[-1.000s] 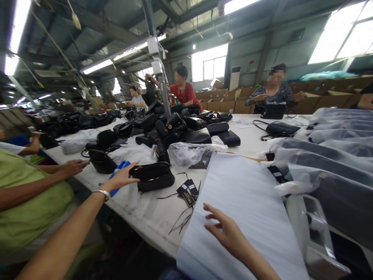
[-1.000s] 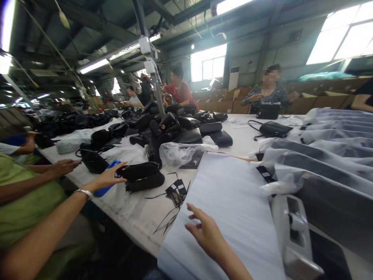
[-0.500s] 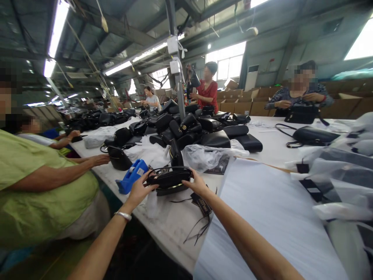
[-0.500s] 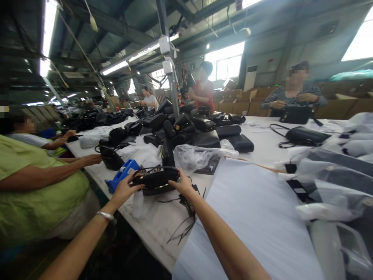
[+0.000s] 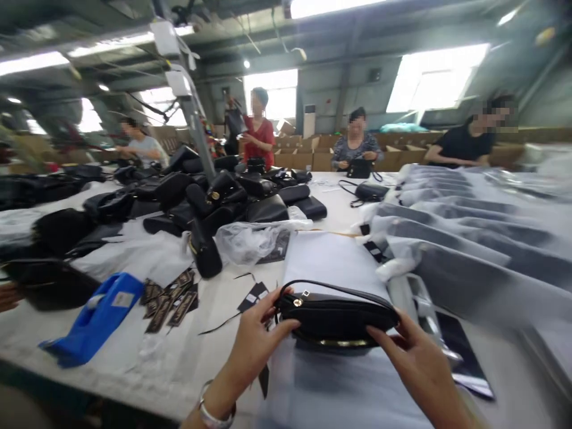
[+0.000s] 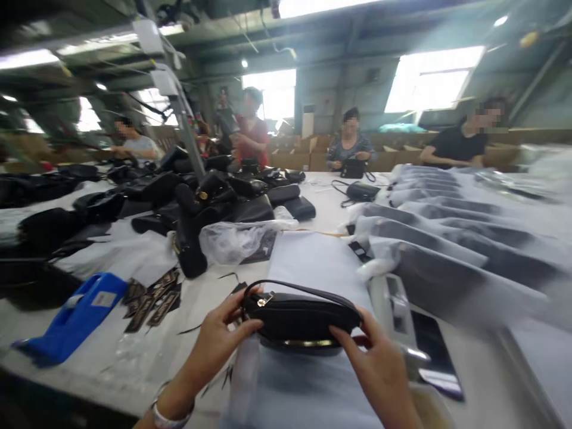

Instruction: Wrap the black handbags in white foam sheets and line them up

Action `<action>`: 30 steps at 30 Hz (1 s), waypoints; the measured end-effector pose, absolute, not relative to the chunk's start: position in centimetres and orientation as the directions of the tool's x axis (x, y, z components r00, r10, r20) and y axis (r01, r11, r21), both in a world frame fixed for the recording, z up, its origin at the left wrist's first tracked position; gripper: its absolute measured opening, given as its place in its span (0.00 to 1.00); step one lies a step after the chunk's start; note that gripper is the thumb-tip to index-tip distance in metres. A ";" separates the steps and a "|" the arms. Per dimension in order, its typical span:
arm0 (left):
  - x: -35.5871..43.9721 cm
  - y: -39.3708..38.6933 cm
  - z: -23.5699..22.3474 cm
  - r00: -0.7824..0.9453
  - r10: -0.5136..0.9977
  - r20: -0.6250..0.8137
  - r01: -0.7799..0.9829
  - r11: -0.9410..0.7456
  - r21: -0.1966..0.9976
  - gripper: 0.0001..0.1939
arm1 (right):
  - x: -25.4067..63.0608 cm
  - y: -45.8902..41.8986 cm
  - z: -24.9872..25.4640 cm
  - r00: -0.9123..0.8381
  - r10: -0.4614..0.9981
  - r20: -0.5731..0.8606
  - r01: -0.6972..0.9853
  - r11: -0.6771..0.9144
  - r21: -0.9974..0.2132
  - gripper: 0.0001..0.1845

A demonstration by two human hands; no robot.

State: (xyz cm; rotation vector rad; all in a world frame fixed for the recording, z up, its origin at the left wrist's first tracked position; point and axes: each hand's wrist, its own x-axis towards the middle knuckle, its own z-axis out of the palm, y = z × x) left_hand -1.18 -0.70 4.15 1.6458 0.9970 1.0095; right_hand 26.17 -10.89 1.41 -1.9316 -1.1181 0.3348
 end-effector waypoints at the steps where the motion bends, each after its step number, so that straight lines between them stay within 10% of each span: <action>1: 0.5 -0.8 3.5 0.408 0.902 0.139 0.126 -0.207 0.970 0.27 | 27.4 -12.4 0.7 0.610 0.775 0.168 0.569 -0.280 -0.774 0.31; 12: 5.6 -0.6 4.1 0.519 0.843 0.143 0.229 -0.299 0.926 0.21 | 28.8 -17.4 0.6 0.551 0.735 0.394 0.682 -0.125 -0.720 0.33; 22: 3.7 -0.6 4.8 0.508 0.790 0.343 0.386 -0.565 0.729 0.11 | 28.6 -14.5 1.3 0.392 0.760 0.519 0.725 0.092 -0.683 0.16; 30: 4.3 -0.2 4.5 0.503 0.842 0.197 0.317 -0.391 0.864 0.14 | 28.6 -14.8 0.9 0.388 0.752 0.533 0.724 0.110 -0.681 0.13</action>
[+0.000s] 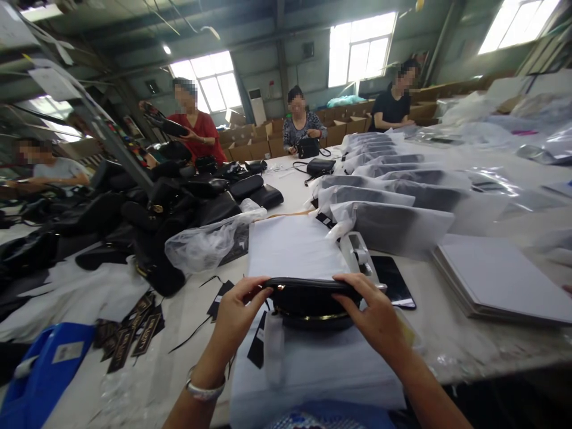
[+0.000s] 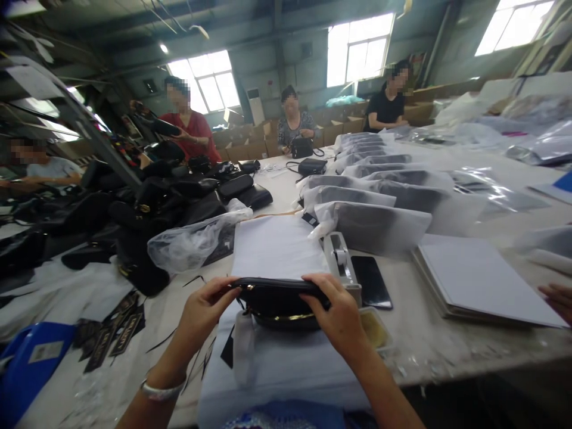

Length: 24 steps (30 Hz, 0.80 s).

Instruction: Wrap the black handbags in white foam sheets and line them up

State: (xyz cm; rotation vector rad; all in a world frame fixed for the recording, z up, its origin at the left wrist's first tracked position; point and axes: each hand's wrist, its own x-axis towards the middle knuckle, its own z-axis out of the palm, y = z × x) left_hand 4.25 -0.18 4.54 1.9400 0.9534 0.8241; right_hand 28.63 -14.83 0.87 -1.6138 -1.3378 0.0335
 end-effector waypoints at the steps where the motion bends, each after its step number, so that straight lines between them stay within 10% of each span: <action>1: 4.3 -0.3 4.9 0.504 0.835 0.220 0.336 -0.424 0.841 0.15 | 28.6 -14.9 0.8 0.392 0.750 0.533 0.723 0.108 -0.683 0.13; 7: 4.1 -1.0 7.4 0.588 0.769 0.252 0.500 -0.590 0.634 0.15 | 28.6 -15.1 0.3 0.392 0.742 0.544 0.716 0.125 -0.687 0.12; 17: 5.3 -0.5 8.0 0.587 0.805 0.092 0.520 -0.462 0.719 0.11 | 29.0 -15.1 -0.3 0.380 0.744 0.550 0.699 0.159 -0.697 0.12; 24: 5.2 0.3 8.3 0.680 0.699 0.221 0.595 -0.703 0.390 0.05 | 28.8 -14.7 -0.1 0.379 0.753 0.538 0.686 0.161 -0.710 0.12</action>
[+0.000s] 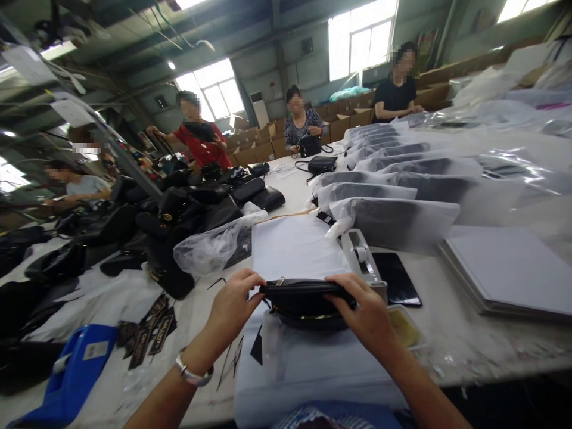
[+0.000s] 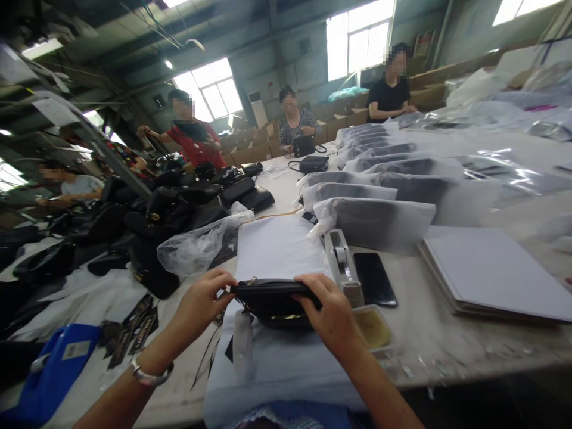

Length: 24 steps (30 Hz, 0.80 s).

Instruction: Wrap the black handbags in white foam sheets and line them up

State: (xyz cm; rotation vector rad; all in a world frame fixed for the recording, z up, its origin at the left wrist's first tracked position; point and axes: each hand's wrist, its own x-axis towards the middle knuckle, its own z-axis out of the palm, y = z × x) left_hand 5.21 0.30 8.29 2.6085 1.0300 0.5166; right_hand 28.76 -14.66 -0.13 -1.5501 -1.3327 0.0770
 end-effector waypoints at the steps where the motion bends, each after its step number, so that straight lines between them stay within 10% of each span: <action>1: 5.2 0.3 8.3 0.691 0.691 0.210 0.576 -0.703 0.418 0.06 | 28.7 -14.6 -0.2 0.384 0.750 0.538 0.687 0.158 -0.709 0.12; 9: 5.7 0.2 7.3 0.537 0.841 0.067 0.484 -0.373 0.792 0.15 | 29.0 -15.2 1.0 0.382 0.781 0.494 0.695 0.110 -0.710 0.11; 15: 5.1 0.4 6.7 0.604 0.793 -0.080 0.444 -0.252 0.860 0.13 | 28.7 -14.7 2.6 0.371 0.810 0.455 0.767 0.009 -0.642 0.16; 19: 5.1 -0.2 7.2 0.607 0.795 -0.019 0.527 -0.384 0.758 0.10 | 28.3 -14.4 2.6 0.354 0.811 0.466 0.806 -0.012 -0.592 0.15; 24: 5.4 -1.1 8.5 0.598 0.777 0.194 0.709 -0.627 0.323 0.08 | 28.2 -14.1 3.0 0.312 0.799 0.514 0.849 0.009 -0.529 0.18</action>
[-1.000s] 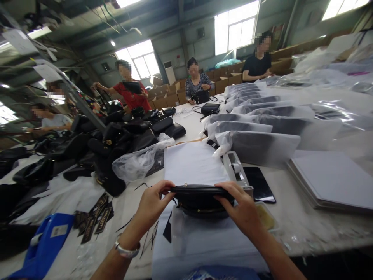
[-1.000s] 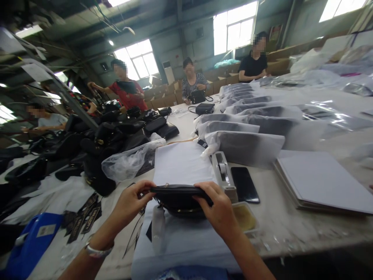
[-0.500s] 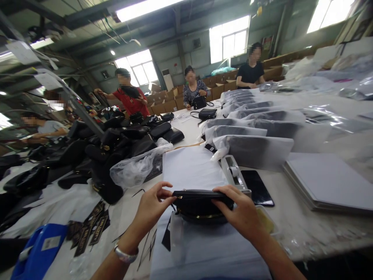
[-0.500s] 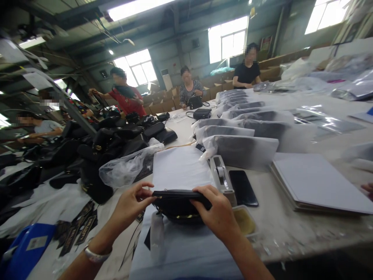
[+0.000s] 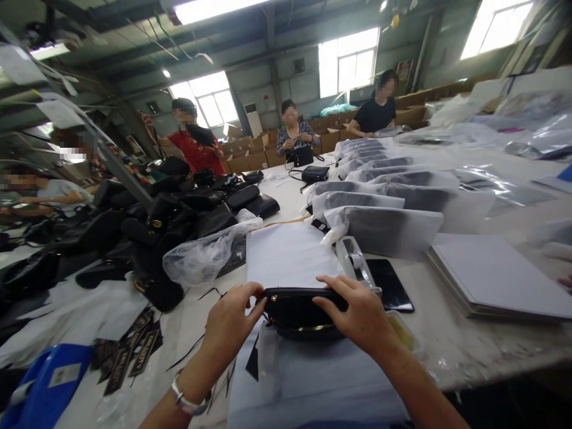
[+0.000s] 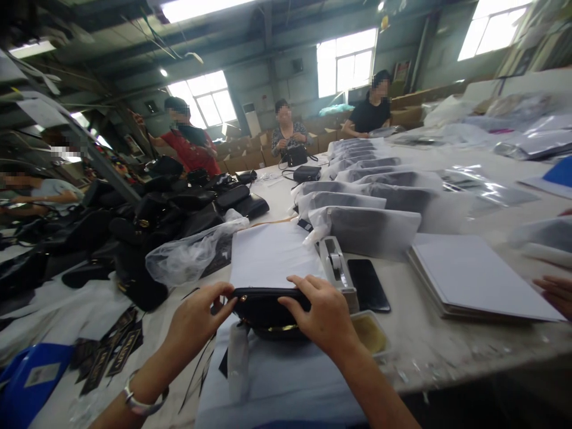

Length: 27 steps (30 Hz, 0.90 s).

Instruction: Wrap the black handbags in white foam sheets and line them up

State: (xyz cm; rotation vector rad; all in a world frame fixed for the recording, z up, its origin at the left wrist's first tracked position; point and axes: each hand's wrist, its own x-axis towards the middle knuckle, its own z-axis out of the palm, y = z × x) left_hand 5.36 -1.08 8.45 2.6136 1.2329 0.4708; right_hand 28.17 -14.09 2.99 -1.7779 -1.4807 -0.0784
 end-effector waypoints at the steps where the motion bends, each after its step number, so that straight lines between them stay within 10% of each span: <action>1: 5.3 -1.1 8.6 0.611 0.763 0.210 0.702 -0.645 0.302 0.07 | 28.2 -14.0 3.0 0.304 0.797 0.522 0.856 0.012 -0.517 0.19; 11: 5.1 0.0 7.8 0.612 0.789 0.057 0.559 -0.483 0.674 0.10 | 27.9 -13.4 2.8 0.153 0.728 0.668 0.912 0.157 -0.379 0.17; 17: 4.9 -0.2 8.8 0.636 0.756 0.157 0.696 -0.649 0.306 0.06 | 27.9 -12.9 3.0 0.085 0.768 0.635 0.895 0.221 -0.387 0.17; 27: 5.8 0.3 11.3 0.767 0.555 0.323 0.489 -0.831 0.265 0.17 | 28.2 -13.2 3.0 0.073 0.767 0.637 0.901 0.223 -0.372 0.16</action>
